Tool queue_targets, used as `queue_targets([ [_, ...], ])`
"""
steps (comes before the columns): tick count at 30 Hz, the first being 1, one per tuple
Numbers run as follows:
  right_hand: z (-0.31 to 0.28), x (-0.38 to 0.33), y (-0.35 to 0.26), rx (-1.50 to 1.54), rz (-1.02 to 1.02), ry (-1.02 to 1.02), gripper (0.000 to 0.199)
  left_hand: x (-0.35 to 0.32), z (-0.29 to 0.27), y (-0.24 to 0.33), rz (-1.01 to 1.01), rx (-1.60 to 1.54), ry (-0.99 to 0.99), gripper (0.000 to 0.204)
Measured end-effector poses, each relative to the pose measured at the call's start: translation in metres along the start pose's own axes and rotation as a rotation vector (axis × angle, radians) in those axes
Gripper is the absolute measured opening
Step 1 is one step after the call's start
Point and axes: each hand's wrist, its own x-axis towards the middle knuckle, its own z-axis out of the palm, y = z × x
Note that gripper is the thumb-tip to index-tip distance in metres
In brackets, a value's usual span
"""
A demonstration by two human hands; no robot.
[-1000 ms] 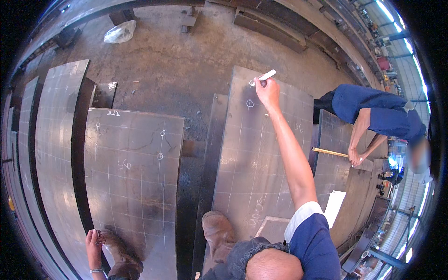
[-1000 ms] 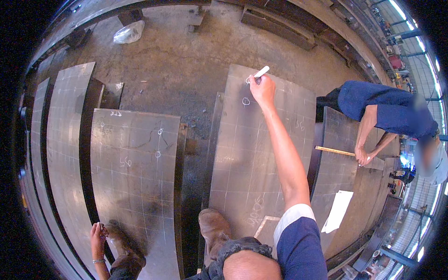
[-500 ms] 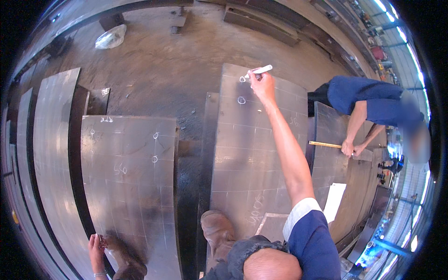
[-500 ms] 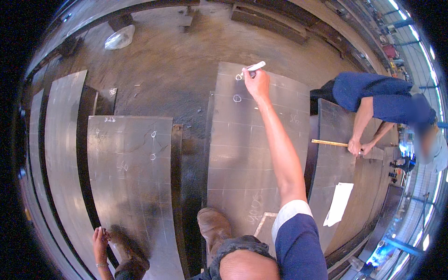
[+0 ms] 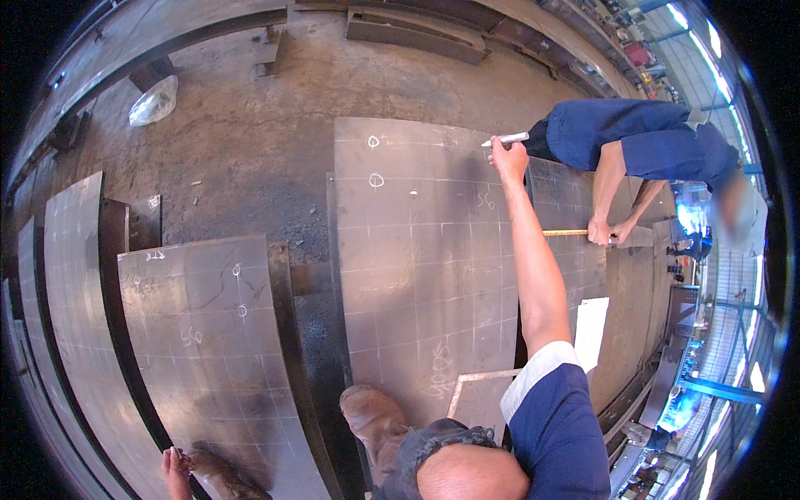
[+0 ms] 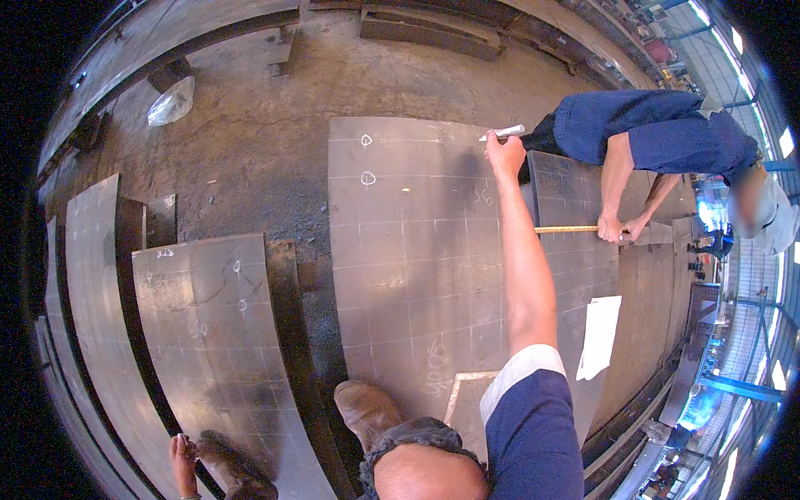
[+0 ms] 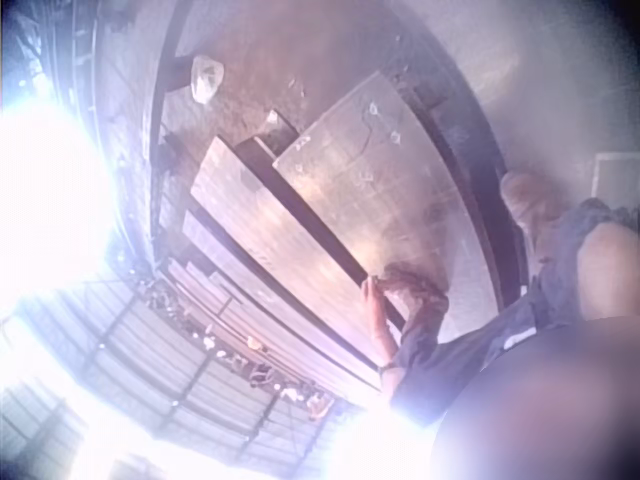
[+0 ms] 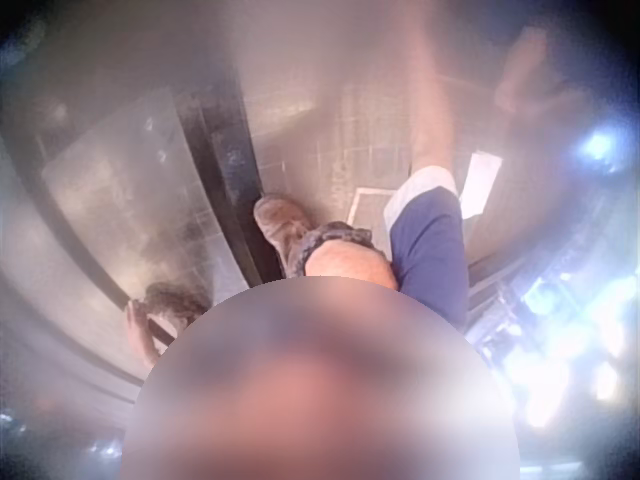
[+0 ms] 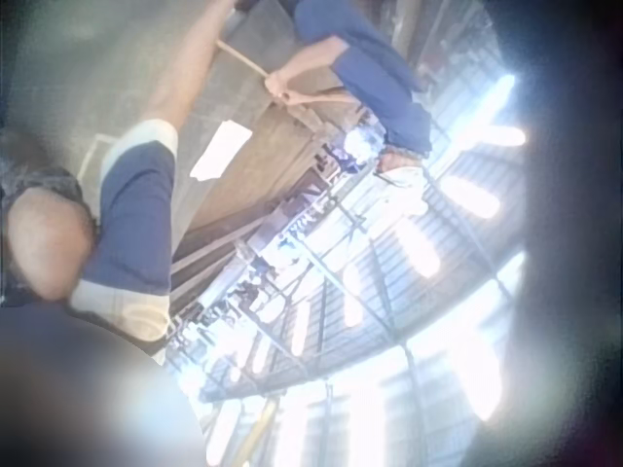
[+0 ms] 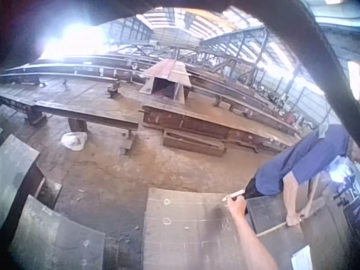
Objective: The person uses a try square and a white marker to draw lines and circles on large flat metal sheets. Another worker measures and marks a separate sheet nearby. The camera wearer moves between sheets, marking multiple locations.
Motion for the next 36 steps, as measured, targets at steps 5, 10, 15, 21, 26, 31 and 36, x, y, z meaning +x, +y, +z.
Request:
queue_targets([
  [5,0.006,0.021,0.025,-0.143,0.017,0.033,0.041,-0.009,0.014,0.026,0.0,0.044,0.069,0.026],
  [10,0.011,0.028,0.037,-0.169,0.041,0.038,0.042,-0.019,0.02,0.043,-0.007,0.139,0.082,0.025],
  [15,0.013,0.023,0.035,-0.164,-0.02,0.041,0.04,-0.021,0.022,0.049,-0.053,0.171,0.027,0.024],
  [21,0.011,0.019,0.028,-0.134,-0.023,0.003,0.042,-0.016,0.021,0.041,-0.034,0.16,0.022,0.026],
  [26,0.008,0.025,0.043,-0.196,-0.12,0.014,0.035,0.006,0.003,0.009,0.045,0.116,0.014,0.027],
  [31,0.002,0.019,0.035,-0.224,-0.072,-0.002,0.04,-0.001,0.007,0.015,0.046,0.143,0.042,0.027],
  [36,-0.001,0.014,0.029,-0.205,-0.066,0.021,0.036,-0.018,0.03,0.045,-0.017,0.186,0.016,0.027],
])
